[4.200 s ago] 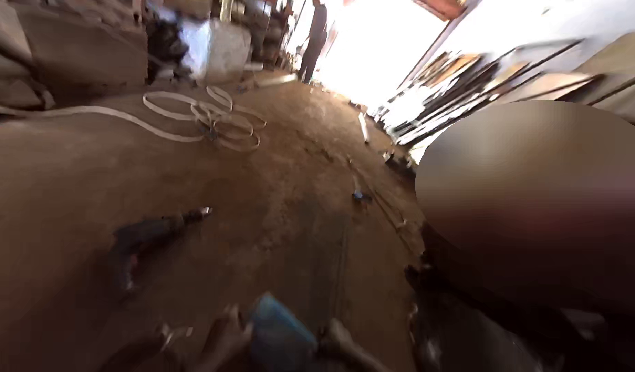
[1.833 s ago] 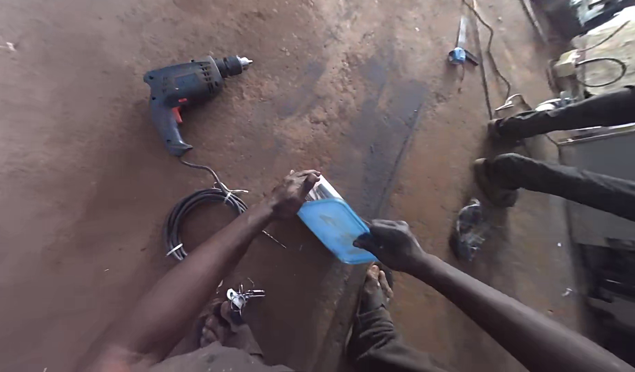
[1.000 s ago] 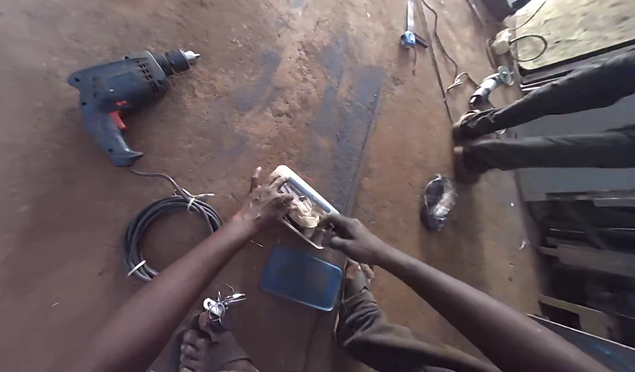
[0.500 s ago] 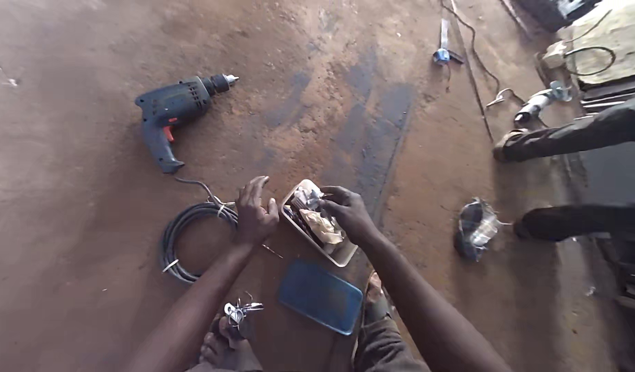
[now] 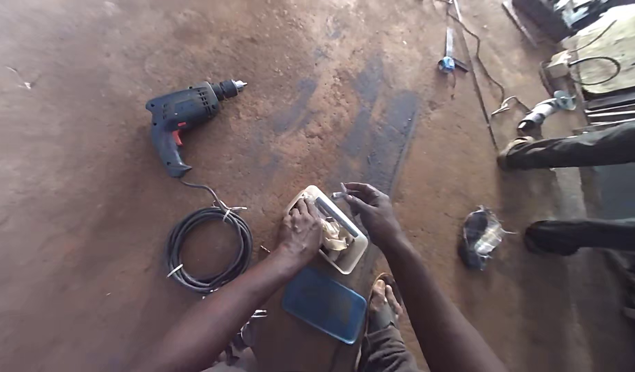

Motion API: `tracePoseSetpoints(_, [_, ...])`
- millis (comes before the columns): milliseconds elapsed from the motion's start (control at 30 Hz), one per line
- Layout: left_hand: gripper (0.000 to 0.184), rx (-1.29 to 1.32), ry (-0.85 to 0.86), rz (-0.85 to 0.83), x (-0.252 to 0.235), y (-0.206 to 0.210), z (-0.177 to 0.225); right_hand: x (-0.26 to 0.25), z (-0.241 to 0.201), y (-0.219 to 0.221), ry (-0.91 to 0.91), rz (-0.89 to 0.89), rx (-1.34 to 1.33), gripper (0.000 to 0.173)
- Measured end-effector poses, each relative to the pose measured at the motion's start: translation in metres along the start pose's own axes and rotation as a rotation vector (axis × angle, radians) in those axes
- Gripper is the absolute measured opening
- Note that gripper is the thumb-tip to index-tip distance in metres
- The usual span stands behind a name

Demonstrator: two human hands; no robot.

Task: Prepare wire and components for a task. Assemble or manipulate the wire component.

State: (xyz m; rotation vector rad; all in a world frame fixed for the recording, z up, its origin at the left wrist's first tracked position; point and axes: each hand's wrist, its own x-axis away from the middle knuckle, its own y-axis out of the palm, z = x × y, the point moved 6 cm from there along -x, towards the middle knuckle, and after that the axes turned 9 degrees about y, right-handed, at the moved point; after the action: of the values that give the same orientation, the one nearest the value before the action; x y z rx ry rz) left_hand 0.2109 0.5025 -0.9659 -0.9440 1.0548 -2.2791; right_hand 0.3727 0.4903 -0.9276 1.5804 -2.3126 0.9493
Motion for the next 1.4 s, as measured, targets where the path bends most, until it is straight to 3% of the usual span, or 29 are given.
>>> tracePoseSetpoints(133, [0.076, 0.065, -0.082, -0.063, -0.008, -0.006, 0.001, 0.003, -0.013, -0.01, -0.059, 0.021, 0.1, 0.027])
tracePoseSetpoints(267, [0.077, 0.114, -0.092, -0.06, -0.012, -0.002, 0.0, 0.004, -0.022, -0.015, -0.113, 0.024, 0.096, 0.027])
tracePoseSetpoints(433, [0.08, 0.084, -0.06, -0.198, -0.013, 0.005, 0.012, 0.006, -0.031, -0.01, -0.122, 0.009, 0.118, 0.026])
tracePoseSetpoints(567, [0.086, 0.122, -0.079, -0.18, -0.018, 0.006, 0.01, 0.007, -0.034, -0.005, -0.143, -0.024, 0.152, 0.024])
tracePoseSetpoints(767, [0.078, 0.043, -0.077, -0.28, -0.017, 0.007, 0.017, 0.011, -0.039, -0.004, -0.152, -0.03, 0.154, 0.023])
tracePoseSetpoints(1067, [0.055, 0.316, -0.001, 0.056, -0.009, 0.012, 0.02, 0.008, -0.048, -0.001, -0.243, -0.079, 0.216, 0.032])
tracePoseSetpoints(1267, [0.058, 0.318, 0.049, -0.045, 0.002, 0.017, 0.037, -0.012, -0.05, 0.05, -0.524, -0.248, 0.617, 0.022])
tracePoseSetpoints(1400, [0.047, 0.289, 0.02, -0.008, -0.002, 0.019, 0.031, -0.021, -0.042, 0.078, -0.62, -0.336, 0.916, 0.019])
